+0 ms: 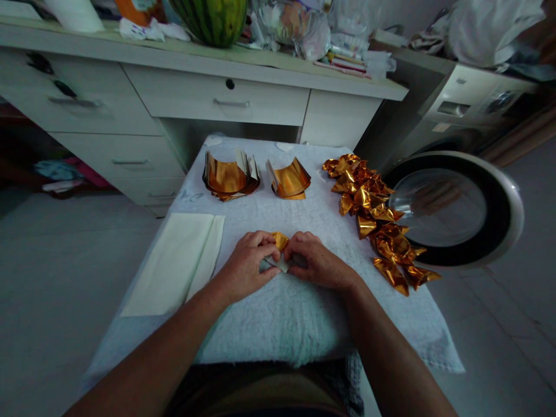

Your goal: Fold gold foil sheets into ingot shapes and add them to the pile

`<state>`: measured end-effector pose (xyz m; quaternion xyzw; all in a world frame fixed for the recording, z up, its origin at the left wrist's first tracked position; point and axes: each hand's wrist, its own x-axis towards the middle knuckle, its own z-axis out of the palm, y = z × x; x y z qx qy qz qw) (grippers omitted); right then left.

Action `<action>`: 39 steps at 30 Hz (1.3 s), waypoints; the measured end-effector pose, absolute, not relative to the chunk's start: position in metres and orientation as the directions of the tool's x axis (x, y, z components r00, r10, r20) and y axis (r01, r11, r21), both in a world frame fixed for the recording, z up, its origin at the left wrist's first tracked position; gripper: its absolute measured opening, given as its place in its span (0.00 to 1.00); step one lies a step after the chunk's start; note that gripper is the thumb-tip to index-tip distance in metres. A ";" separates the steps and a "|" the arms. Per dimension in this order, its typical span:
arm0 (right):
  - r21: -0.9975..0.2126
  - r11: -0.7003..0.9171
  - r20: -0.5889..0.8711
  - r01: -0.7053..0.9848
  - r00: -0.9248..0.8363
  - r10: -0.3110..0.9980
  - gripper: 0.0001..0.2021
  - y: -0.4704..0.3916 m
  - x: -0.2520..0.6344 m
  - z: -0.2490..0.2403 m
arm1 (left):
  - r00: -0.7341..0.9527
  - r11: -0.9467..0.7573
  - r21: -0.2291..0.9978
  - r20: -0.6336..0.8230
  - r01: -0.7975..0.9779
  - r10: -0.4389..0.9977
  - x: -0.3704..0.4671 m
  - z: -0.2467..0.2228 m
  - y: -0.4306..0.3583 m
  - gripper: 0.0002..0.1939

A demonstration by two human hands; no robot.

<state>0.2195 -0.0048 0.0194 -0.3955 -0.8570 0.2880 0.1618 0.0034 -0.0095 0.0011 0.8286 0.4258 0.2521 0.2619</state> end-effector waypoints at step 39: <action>-0.694 0.458 0.091 0.556 -0.562 0.822 0.13 -0.007 0.217 0.021 | 0.474 -0.509 0.576 0.226 0.639 0.851 0.012 0.001 -0.011 0.03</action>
